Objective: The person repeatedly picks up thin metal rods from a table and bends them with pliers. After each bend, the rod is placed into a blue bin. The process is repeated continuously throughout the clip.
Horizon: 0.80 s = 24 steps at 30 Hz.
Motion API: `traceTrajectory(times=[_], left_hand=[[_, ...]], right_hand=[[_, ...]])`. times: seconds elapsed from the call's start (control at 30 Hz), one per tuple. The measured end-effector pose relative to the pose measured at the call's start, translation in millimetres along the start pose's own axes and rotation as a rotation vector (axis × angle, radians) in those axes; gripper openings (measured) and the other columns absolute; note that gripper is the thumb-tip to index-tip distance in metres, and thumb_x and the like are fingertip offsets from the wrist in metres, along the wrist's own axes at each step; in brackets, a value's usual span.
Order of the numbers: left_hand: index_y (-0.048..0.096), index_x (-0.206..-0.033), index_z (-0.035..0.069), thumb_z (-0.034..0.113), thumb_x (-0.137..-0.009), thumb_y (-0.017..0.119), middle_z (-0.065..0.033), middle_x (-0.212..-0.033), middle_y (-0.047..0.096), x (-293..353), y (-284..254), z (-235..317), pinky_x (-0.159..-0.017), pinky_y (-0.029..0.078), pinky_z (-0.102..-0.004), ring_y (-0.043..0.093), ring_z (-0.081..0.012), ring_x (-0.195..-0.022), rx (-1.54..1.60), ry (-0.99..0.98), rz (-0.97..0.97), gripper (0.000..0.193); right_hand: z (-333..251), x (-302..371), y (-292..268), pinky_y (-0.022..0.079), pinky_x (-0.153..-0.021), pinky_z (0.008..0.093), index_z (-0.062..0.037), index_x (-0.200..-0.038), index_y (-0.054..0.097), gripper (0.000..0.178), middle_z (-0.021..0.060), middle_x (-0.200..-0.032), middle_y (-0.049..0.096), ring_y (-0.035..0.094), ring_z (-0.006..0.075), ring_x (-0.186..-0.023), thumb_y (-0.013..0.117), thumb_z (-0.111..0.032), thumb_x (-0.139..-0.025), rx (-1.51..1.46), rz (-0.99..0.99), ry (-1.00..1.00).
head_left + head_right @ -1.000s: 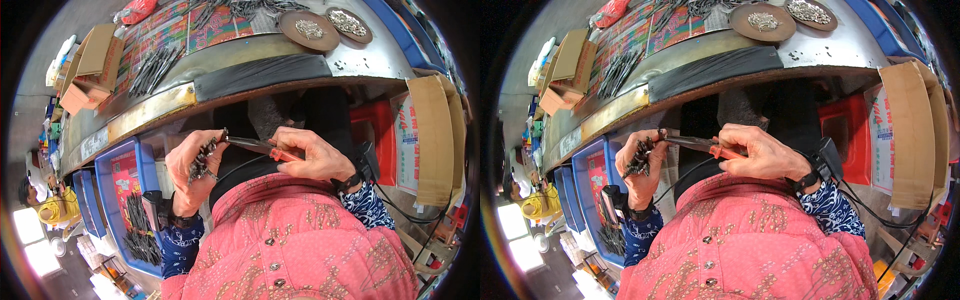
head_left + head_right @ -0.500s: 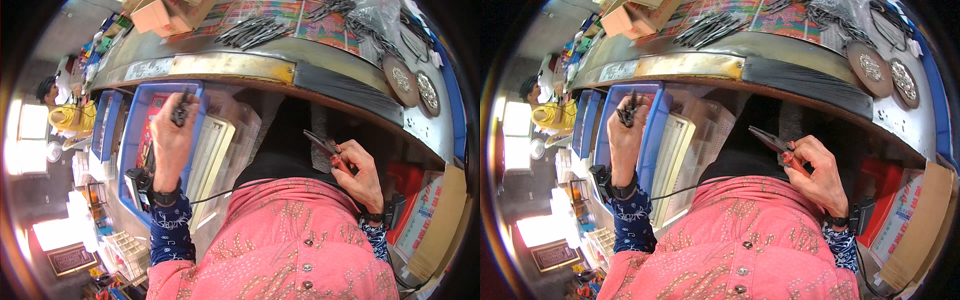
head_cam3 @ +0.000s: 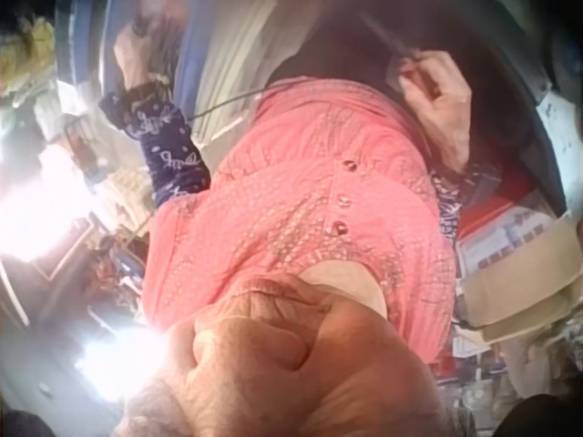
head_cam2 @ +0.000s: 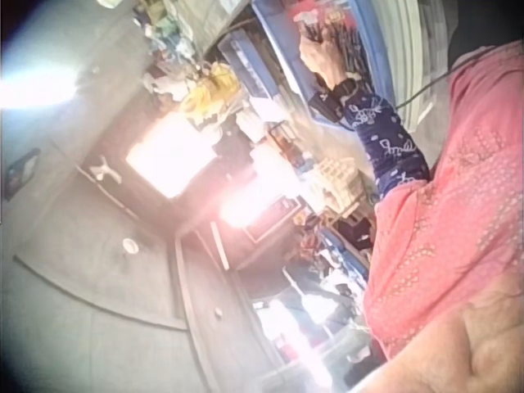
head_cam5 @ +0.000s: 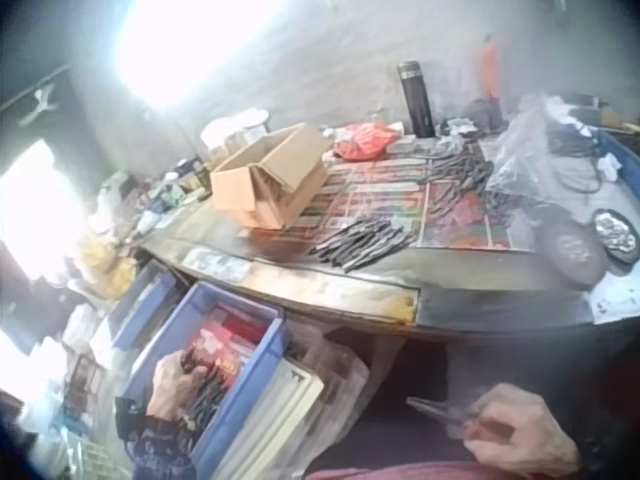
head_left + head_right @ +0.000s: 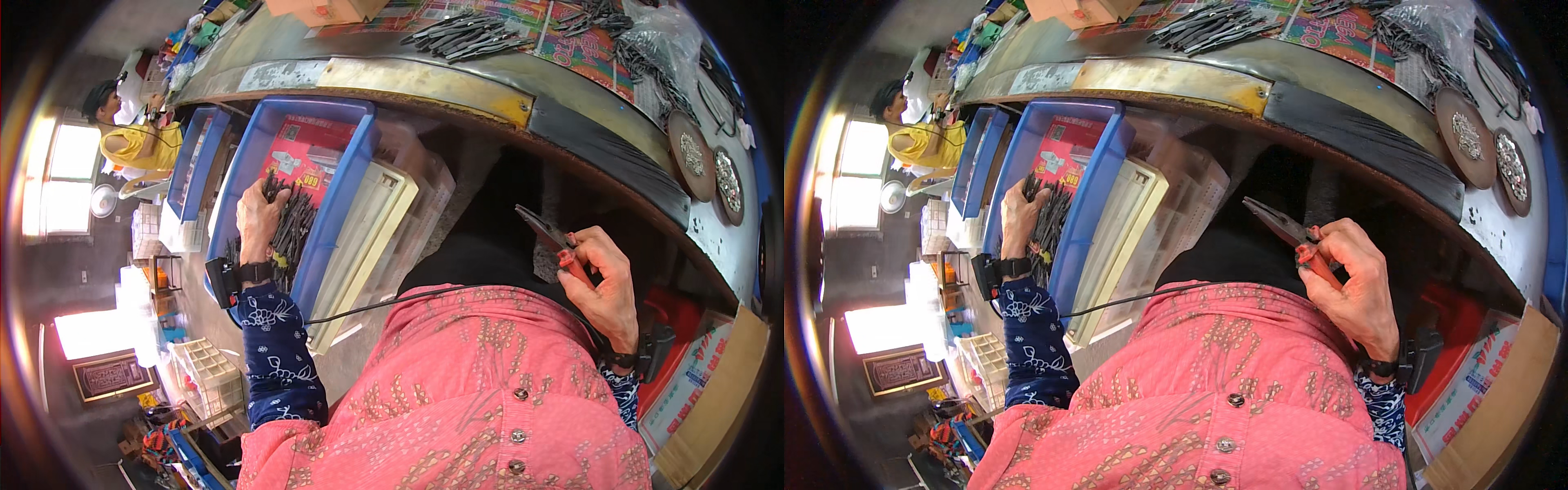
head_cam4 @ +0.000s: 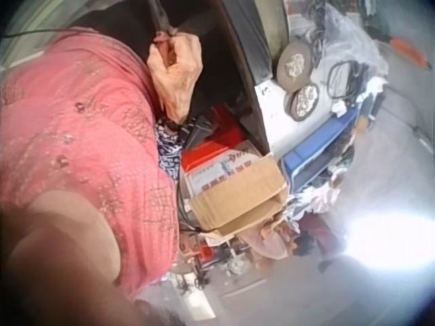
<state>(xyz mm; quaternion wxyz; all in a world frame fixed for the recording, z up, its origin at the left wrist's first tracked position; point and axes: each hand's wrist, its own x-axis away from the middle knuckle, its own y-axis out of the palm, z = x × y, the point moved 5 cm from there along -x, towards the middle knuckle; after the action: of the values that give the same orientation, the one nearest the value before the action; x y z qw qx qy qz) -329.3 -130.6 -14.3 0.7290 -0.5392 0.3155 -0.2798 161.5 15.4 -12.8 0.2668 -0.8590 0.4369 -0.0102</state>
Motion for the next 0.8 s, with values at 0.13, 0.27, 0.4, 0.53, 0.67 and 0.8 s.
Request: traceTrajectory(times=[0.13, 0.27, 0.4, 0.53, 0.67, 0.8], left_hand=[[0.068, -0.110, 0.008, 0.040, -0.085, 0.074, -0.0195, -0.100, 0.072, 0, 0, -19, -0.081, 0.051, -0.0480, 0.067, -0.0413, -0.098, -0.127, -0.116, -0.015, 0.042], [0.067, -0.105, 0.007, 0.042, -0.085, 0.074, -0.0194, -0.102, 0.071, -1, -4, -36, -0.081, 0.051, -0.0492, 0.067, -0.0415, -0.099, -0.205, -0.185, 0.054, 0.041], [0.063, -0.115, 0.002, 0.043, -0.086, 0.072, -0.0234, -0.104, 0.070, 0, 9, -49, -0.081, 0.051, -0.0456, 0.066, -0.0411, -0.098, -0.221, -0.116, 0.033, 0.051], [0.062, -0.123, 0.003, 0.043, -0.087, 0.072, -0.0214, -0.104, 0.071, -4, 27, -59, -0.084, 0.052, -0.0420, 0.068, -0.0368, -0.096, -0.032, -0.066, -0.074, 0.054], [0.061, -0.126, 0.003, 0.039, -0.089, 0.070, -0.0236, -0.119, 0.068, -4, 25, -56, -0.096, 0.050, -0.0462, 0.063, -0.0422, -0.114, -0.076, -0.091, -0.132, 0.053], [0.061, -0.129, 0.008, 0.037, -0.088, 0.070, -0.0188, -0.118, 0.068, -1, 6, -14, -0.093, 0.049, -0.0468, 0.063, -0.0391, -0.111, -0.265, -0.020, -0.011, 0.051]], right_hand=[[1, 0, 0, 0.050, -0.078, 0.0359, 0.0006, -0.080, 0.058, 0.018, 0.0166, -0.094, 0.063, 0.063, 0.0300, -0.087, 0.072, 0.000, -0.069, 0.027, -0.019, 0.023], [1, 1, -1, 0.050, -0.079, 0.0357, 0.0003, -0.082, 0.060, 0.018, 0.0162, -0.095, 0.063, 0.063, 0.0301, -0.088, 0.073, 0.000, -0.069, -0.001, -0.002, -0.003], [3, 2, 0, 0.050, -0.079, 0.0356, 0.0000, -0.082, 0.061, 0.017, 0.0160, -0.095, 0.063, 0.064, 0.0299, -0.089, 0.073, 0.000, -0.069, -0.005, 0.004, -0.002], [3, 4, -2, 0.050, -0.079, 0.0360, 0.0001, -0.082, 0.061, 0.017, 0.0160, -0.096, 0.063, 0.063, 0.0297, -0.089, 0.073, 0.000, -0.070, 0.023, 0.010, -0.004], [3, 7, -4, 0.050, -0.076, 0.0352, 0.0005, -0.082, 0.061, 0.018, 0.0155, -0.095, 0.063, 0.063, 0.0294, -0.088, 0.073, 0.001, -0.069, 0.021, 0.012, 0.001], [4, 7, -5, 0.050, -0.075, 0.0341, 0.0011, -0.083, 0.061, 0.018, 0.0144, -0.093, 0.061, 0.063, 0.0281, -0.087, 0.072, 0.003, -0.069, -0.017, 0.048, -0.022]])
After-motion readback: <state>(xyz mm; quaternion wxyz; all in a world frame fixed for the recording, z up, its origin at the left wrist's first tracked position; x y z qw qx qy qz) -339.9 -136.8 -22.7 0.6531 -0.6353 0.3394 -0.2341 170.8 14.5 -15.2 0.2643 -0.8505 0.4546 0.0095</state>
